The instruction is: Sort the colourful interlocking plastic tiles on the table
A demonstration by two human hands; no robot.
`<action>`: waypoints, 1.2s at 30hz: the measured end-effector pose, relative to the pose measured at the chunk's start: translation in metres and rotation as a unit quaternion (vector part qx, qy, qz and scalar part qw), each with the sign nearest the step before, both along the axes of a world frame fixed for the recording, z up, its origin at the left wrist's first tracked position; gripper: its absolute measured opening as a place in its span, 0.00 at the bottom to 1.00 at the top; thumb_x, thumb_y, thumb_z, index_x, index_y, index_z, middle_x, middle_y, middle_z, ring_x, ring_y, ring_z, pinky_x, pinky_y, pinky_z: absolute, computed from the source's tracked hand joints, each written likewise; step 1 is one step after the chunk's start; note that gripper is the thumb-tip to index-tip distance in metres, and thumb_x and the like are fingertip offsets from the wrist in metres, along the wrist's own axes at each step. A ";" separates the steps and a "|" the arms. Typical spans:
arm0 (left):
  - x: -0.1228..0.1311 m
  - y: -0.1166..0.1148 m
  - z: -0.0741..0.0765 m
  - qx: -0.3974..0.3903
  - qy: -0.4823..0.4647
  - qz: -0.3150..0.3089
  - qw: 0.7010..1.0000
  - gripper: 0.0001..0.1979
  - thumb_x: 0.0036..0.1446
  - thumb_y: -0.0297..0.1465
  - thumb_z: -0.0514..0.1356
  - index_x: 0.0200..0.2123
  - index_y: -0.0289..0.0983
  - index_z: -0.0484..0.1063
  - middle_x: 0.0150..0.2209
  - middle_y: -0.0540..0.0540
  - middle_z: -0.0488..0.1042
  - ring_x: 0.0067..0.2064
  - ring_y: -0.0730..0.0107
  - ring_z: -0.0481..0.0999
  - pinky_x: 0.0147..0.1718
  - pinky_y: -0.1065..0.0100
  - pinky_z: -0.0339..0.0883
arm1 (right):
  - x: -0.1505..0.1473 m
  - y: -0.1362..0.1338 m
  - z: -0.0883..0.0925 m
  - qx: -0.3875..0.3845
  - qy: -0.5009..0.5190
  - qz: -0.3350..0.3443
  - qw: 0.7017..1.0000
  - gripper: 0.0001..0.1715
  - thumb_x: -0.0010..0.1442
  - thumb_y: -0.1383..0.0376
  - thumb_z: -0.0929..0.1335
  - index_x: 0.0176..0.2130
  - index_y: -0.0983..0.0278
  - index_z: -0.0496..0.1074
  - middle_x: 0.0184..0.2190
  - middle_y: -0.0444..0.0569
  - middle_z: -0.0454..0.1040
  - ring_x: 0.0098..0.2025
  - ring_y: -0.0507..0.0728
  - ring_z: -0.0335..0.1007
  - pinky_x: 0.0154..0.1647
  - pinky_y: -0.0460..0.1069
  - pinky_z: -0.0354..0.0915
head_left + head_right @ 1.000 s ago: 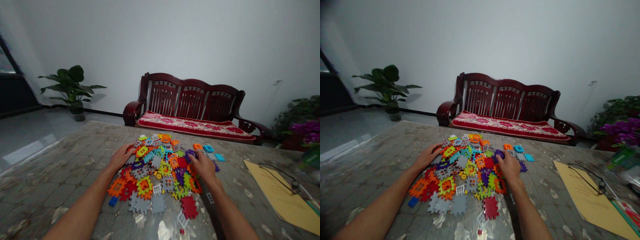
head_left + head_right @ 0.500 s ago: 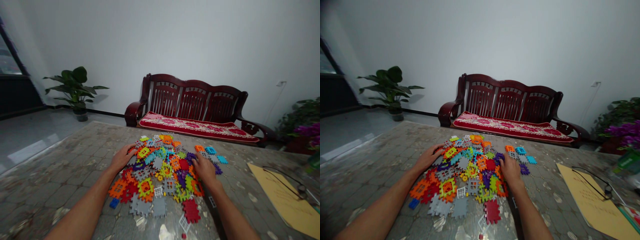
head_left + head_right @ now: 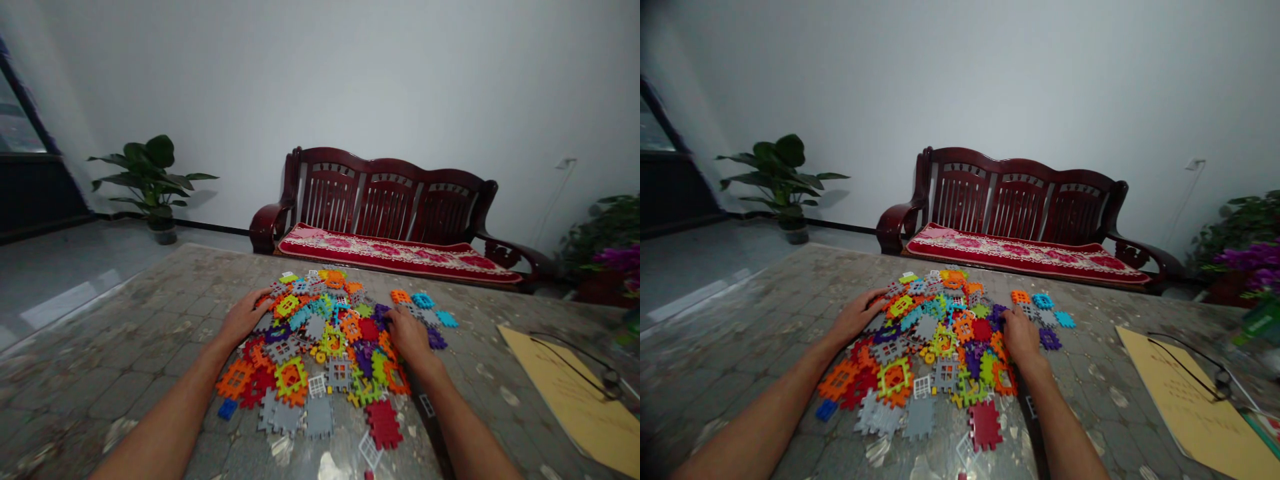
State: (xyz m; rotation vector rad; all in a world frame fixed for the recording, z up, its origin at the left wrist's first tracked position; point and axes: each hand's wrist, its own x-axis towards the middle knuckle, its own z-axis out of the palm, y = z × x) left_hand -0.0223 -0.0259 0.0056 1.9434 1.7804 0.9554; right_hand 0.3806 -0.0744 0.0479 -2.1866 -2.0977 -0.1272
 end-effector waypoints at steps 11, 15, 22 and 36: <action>-0.002 0.001 -0.003 0.000 0.005 -0.009 1.000 0.27 0.60 0.47 0.50 0.55 0.40 0.71 0.56 0.44 0.74 0.56 0.56 0.72 0.58 0.57 0.62 | -0.002 0.010 0.007 0.006 -0.025 -0.014 1.000 0.16 0.64 0.67 0.61 0.46 0.62 0.76 0.47 0.57 0.74 0.46 0.61 0.73 0.40 0.50 0.65; -0.002 0.001 -0.003 -0.005 0.010 -0.009 1.000 0.28 0.60 0.47 0.50 0.56 0.39 0.71 0.56 0.43 0.73 0.57 0.56 0.71 0.59 0.56 0.61 | 0.001 0.013 0.006 -0.005 -0.026 -0.013 1.000 0.16 0.64 0.67 0.62 0.46 0.62 0.76 0.47 0.56 0.74 0.46 0.61 0.73 0.41 0.51 0.65; -0.002 0.001 -0.004 -0.006 0.004 -0.009 1.000 0.27 0.60 0.47 0.50 0.56 0.40 0.70 0.57 0.43 0.73 0.57 0.56 0.71 0.59 0.56 0.61 | 0.005 0.014 0.009 -0.029 -0.038 0.020 0.999 0.17 0.62 0.68 0.62 0.47 0.60 0.76 0.48 0.53 0.75 0.50 0.59 0.72 0.44 0.48 0.64; -0.001 0.000 -0.001 -0.007 0.008 -0.007 1.000 0.28 0.59 0.47 0.50 0.56 0.39 0.71 0.56 0.43 0.74 0.56 0.55 0.72 0.57 0.55 0.63 | 0.001 0.020 0.015 -0.026 -0.097 0.029 0.994 0.18 0.63 0.72 0.59 0.44 0.66 0.76 0.45 0.59 0.75 0.46 0.61 0.74 0.42 0.49 0.64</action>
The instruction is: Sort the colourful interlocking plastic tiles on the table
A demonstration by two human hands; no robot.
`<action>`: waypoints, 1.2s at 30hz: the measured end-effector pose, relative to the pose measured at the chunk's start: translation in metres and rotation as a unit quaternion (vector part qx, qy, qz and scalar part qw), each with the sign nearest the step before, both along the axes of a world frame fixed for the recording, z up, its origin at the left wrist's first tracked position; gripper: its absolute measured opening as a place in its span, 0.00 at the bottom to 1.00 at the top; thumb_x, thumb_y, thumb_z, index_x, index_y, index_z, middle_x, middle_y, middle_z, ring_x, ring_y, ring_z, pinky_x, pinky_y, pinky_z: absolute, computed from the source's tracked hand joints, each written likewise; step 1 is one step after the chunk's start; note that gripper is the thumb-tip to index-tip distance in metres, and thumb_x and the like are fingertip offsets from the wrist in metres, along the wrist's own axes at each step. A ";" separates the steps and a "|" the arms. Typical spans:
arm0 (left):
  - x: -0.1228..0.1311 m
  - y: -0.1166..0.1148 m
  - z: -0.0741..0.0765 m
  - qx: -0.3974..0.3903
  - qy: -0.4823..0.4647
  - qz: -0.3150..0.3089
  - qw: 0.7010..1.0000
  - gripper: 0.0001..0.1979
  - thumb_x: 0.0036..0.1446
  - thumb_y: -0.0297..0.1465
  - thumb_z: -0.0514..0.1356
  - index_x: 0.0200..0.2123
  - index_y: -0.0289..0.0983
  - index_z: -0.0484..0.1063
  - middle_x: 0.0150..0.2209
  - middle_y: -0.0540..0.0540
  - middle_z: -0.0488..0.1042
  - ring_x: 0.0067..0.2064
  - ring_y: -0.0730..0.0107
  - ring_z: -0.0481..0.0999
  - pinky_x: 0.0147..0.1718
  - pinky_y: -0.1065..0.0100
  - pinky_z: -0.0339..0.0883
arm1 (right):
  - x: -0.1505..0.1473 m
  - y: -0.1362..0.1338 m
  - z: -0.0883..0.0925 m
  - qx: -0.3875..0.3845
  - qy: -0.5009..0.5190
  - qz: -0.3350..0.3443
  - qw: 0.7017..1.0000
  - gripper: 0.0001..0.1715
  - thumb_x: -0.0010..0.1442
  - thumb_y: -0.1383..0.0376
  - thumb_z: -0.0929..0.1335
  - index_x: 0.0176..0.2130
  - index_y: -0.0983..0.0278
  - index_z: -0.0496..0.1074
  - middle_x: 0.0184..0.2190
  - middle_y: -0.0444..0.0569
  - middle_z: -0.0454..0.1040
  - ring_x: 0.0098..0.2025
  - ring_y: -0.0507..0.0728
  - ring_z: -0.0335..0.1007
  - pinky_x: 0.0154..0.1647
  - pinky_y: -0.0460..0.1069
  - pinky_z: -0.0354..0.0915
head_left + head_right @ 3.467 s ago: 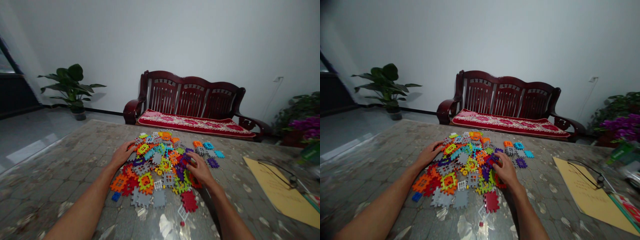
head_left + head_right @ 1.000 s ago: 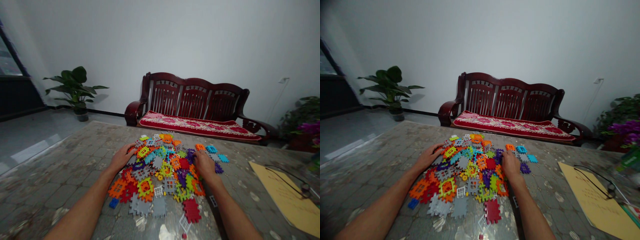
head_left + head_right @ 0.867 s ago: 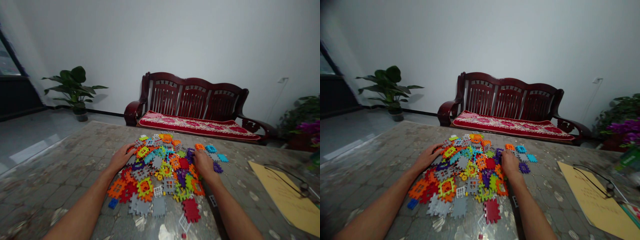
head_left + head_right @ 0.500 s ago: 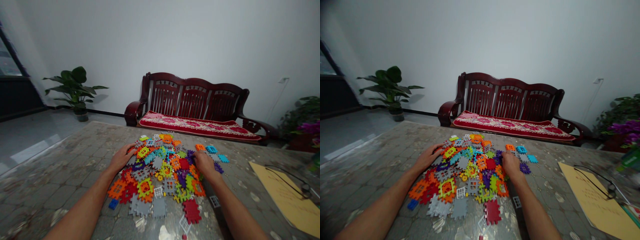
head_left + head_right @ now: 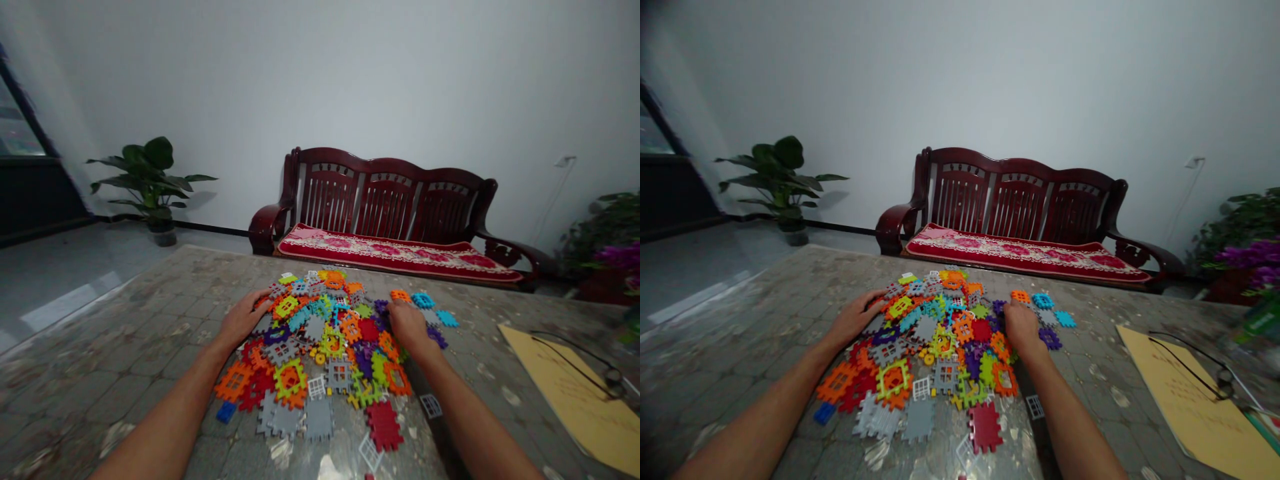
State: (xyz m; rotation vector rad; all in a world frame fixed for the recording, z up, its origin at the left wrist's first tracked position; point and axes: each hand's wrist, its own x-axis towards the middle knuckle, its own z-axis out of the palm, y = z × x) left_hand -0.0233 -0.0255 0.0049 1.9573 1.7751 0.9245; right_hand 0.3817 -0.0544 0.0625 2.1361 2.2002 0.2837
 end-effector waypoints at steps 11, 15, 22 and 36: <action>-0.001 0.001 -0.001 0.008 0.000 0.002 1.000 0.27 0.59 0.47 0.50 0.55 0.40 0.72 0.55 0.44 0.75 0.55 0.55 0.73 0.57 0.56 0.63 | -0.016 -0.022 -0.002 -0.022 0.117 -0.079 0.990 0.21 0.66 0.57 0.59 0.47 0.60 0.75 0.47 0.54 0.76 0.48 0.60 0.74 0.45 0.50 0.64; -0.001 0.001 -0.001 0.005 0.007 0.004 1.000 0.27 0.59 0.47 0.50 0.55 0.40 0.72 0.56 0.44 0.74 0.55 0.56 0.73 0.57 0.57 0.63 | -0.018 -0.019 -0.004 -0.046 0.157 -0.111 0.980 0.22 0.63 0.54 0.61 0.48 0.58 0.76 0.49 0.54 0.76 0.49 0.61 0.74 0.45 0.52 0.64; -0.001 0.001 -0.002 0.008 -0.005 0.000 1.000 0.27 0.59 0.47 0.50 0.55 0.41 0.71 0.56 0.45 0.74 0.56 0.55 0.73 0.57 0.56 0.63 | -0.019 -0.018 -0.007 -0.032 0.238 -0.138 0.961 0.13 0.57 0.61 0.64 0.41 0.58 0.75 0.38 0.47 0.80 0.42 0.59 0.76 0.37 0.48 0.62; 0.001 0.000 0.001 0.000 -0.004 0.007 1.000 0.28 0.58 0.48 0.50 0.55 0.41 0.72 0.56 0.44 0.74 0.56 0.55 0.73 0.57 0.56 0.63 | 0.000 -0.005 -0.018 0.023 0.504 -0.064 0.861 0.21 0.49 0.66 0.66 0.43 0.68 0.76 0.23 0.42 0.73 0.25 0.52 0.69 0.28 0.45 0.62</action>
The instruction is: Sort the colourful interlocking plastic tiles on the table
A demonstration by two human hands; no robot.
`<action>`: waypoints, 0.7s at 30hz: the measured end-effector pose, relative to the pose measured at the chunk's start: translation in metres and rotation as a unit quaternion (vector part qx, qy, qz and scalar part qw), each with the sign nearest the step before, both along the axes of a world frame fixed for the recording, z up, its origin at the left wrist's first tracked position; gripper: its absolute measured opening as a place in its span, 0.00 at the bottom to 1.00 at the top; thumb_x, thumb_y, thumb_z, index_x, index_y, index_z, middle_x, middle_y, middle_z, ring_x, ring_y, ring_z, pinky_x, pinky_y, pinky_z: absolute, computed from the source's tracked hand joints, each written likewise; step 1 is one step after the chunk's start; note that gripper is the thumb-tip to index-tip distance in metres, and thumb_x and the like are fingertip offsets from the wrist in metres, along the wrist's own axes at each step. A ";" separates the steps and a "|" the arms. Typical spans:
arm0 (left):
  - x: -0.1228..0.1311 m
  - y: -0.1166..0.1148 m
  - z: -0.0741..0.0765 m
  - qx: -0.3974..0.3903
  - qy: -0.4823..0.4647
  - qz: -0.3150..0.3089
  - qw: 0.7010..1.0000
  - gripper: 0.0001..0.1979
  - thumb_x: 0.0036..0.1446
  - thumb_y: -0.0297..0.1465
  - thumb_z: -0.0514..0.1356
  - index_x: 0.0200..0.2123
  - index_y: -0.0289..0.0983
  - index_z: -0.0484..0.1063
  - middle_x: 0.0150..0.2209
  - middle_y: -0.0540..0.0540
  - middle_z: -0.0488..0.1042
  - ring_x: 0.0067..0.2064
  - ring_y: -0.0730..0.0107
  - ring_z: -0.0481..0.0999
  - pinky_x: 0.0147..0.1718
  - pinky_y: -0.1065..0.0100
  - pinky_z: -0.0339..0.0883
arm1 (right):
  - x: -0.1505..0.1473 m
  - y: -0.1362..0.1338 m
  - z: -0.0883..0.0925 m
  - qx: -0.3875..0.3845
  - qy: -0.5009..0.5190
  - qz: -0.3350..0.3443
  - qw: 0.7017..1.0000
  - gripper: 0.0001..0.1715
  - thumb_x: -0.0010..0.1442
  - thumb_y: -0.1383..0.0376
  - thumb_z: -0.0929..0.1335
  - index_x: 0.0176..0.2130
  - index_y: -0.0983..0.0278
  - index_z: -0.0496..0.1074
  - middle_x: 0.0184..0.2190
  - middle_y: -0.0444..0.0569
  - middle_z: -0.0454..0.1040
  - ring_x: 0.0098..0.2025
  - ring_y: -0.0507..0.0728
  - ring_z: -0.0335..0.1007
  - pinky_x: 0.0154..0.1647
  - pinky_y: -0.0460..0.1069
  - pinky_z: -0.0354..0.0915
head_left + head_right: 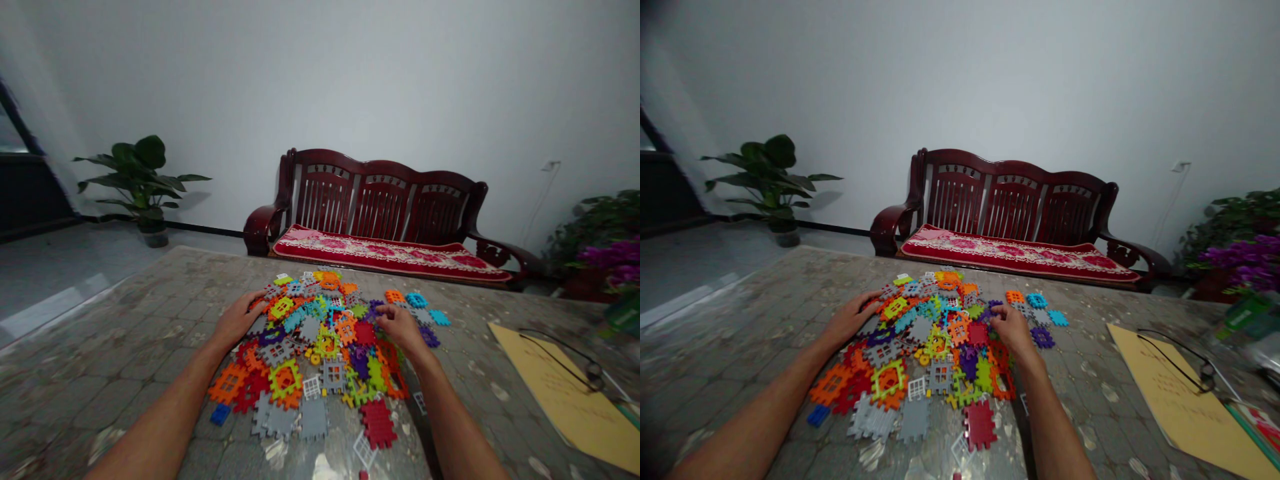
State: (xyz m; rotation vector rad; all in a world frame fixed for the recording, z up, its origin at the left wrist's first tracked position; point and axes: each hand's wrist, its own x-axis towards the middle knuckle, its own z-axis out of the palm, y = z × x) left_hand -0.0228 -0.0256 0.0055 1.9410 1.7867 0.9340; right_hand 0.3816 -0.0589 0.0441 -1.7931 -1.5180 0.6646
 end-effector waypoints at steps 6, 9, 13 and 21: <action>0.002 -0.002 0.003 -0.009 0.001 -0.004 1.000 0.28 0.59 0.49 0.49 0.55 0.41 0.71 0.57 0.44 0.73 0.56 0.55 0.72 0.58 0.55 0.62 | 0.014 -0.006 0.005 -0.029 0.150 -0.012 0.988 0.27 0.45 0.66 0.65 0.47 0.66 0.75 0.26 0.41 0.73 0.25 0.51 0.67 0.30 0.46 0.68; 0.003 -0.003 0.005 -0.013 0.006 -0.001 1.000 0.29 0.58 0.49 0.49 0.56 0.40 0.71 0.57 0.43 0.73 0.56 0.54 0.72 0.57 0.55 0.63 | 0.016 -0.012 0.007 -0.024 0.206 -0.006 0.978 0.28 0.43 0.66 0.66 0.47 0.65 0.74 0.28 0.40 0.72 0.25 0.50 0.66 0.31 0.47 0.71; 0.003 -0.002 0.005 -0.010 0.001 -0.007 1.000 0.30 0.58 0.48 0.49 0.56 0.39 0.71 0.57 0.43 0.73 0.57 0.54 0.71 0.58 0.56 0.62 | 0.010 -0.019 0.013 -0.034 0.287 0.024 0.957 0.22 0.42 0.65 0.70 0.40 0.64 0.73 0.28 0.40 0.71 0.27 0.50 0.68 0.32 0.48 0.72; 0.000 0.000 0.001 -0.002 -0.009 -0.010 1.000 0.29 0.59 0.49 0.50 0.55 0.40 0.71 0.57 0.43 0.73 0.57 0.55 0.72 0.59 0.55 0.61 | -0.007 -0.020 0.007 -0.070 0.202 0.068 0.975 0.18 0.47 0.60 0.69 0.40 0.64 0.74 0.35 0.48 0.78 0.32 0.55 0.74 0.35 0.50 0.71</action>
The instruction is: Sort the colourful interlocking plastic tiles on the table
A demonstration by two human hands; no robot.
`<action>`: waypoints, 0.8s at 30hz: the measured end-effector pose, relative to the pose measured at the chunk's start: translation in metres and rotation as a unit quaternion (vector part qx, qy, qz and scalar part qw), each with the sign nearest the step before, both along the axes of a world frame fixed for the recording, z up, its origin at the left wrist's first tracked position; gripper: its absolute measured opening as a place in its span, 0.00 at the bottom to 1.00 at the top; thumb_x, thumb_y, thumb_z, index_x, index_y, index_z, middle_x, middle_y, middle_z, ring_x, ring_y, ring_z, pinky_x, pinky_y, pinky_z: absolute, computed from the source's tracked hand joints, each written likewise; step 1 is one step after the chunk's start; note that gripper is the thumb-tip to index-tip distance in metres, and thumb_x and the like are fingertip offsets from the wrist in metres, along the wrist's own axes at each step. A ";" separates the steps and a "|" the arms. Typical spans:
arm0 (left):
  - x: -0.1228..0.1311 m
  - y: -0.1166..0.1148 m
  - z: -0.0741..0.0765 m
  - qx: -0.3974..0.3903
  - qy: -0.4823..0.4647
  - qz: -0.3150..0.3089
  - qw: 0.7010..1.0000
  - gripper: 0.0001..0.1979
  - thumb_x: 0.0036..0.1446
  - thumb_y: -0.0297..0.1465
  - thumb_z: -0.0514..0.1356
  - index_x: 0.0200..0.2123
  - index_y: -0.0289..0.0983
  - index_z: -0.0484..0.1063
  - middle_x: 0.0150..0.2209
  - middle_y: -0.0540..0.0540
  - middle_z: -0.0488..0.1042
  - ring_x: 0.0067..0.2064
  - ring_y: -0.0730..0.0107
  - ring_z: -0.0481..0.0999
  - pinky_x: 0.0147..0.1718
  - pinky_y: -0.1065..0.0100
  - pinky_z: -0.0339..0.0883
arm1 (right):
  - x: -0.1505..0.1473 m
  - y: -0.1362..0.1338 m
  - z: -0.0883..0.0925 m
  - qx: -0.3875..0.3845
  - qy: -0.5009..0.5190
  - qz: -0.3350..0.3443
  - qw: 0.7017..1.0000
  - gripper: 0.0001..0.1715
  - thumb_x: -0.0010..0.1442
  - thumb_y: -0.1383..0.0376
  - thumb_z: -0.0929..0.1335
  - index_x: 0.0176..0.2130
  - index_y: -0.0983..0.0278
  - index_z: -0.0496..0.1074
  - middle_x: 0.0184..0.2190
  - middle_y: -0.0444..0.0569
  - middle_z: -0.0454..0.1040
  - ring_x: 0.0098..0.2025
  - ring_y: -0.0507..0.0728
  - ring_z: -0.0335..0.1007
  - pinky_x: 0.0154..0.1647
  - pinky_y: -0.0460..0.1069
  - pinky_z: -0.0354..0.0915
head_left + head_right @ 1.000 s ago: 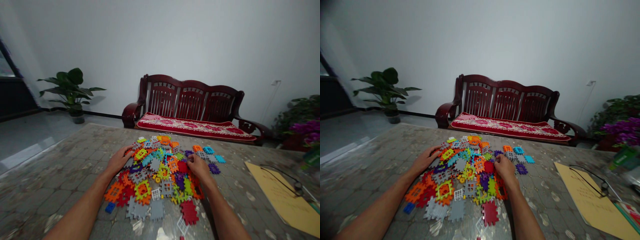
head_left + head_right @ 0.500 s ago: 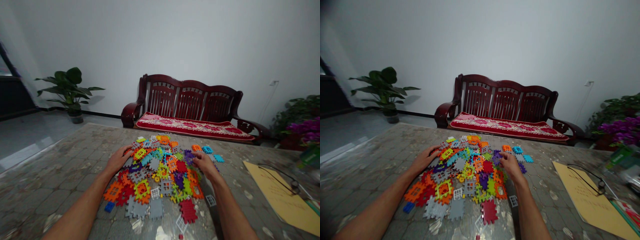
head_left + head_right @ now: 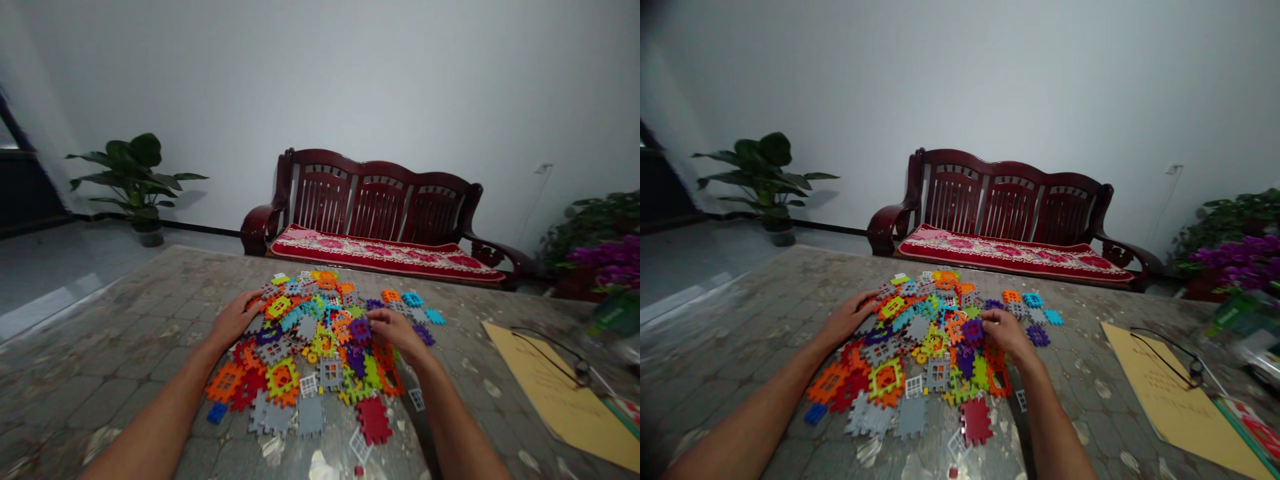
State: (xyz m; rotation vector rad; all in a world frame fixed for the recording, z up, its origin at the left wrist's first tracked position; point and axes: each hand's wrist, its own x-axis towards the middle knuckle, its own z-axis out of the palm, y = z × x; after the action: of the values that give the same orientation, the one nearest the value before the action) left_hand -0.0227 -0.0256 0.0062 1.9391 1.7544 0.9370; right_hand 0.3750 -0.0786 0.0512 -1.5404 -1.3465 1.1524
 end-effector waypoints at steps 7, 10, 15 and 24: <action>0.000 0.000 -0.001 -0.010 0.002 0.003 1.000 0.29 0.59 0.49 0.49 0.56 0.40 0.70 0.58 0.42 0.72 0.57 0.55 0.71 0.59 0.54 0.61 | 0.002 0.003 -0.001 0.057 -0.185 0.029 0.981 0.22 0.50 0.64 0.69 0.46 0.65 0.75 0.42 0.50 0.79 0.39 0.56 0.75 0.41 0.49 0.70; 0.001 -0.001 0.000 -0.001 -0.001 0.007 1.000 0.28 0.58 0.49 0.50 0.55 0.41 0.71 0.57 0.43 0.74 0.56 0.55 0.72 0.58 0.55 0.62 | -0.001 -0.003 0.007 0.058 -0.265 0.032 0.962 0.29 0.50 0.59 0.72 0.52 0.62 0.73 0.48 0.50 0.77 0.44 0.58 0.75 0.43 0.50 0.69; 0.003 -0.003 0.005 -0.007 0.000 0.015 1.000 0.28 0.57 0.48 0.50 0.55 0.41 0.72 0.57 0.44 0.74 0.56 0.53 0.73 0.56 0.55 0.64 | -0.013 -0.015 0.023 0.015 -0.397 0.033 0.917 0.38 0.48 0.52 0.73 0.57 0.56 0.69 0.50 0.49 0.77 0.49 0.61 0.74 0.46 0.51 0.65; 0.002 -0.002 0.004 -0.003 0.001 0.007 1.000 0.28 0.58 0.48 0.50 0.55 0.40 0.72 0.57 0.43 0.74 0.56 0.55 0.72 0.58 0.55 0.62 | -0.035 -0.024 0.029 0.028 -0.470 0.036 0.882 0.37 0.52 0.59 0.68 0.61 0.58 0.65 0.49 0.49 0.78 0.48 0.61 0.74 0.44 0.49 0.64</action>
State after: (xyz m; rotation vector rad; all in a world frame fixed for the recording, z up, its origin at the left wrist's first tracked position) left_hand -0.0206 -0.0279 0.0100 1.9269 1.7727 0.9353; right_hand 0.3397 -0.1024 0.0802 -2.1257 -2.0253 0.3385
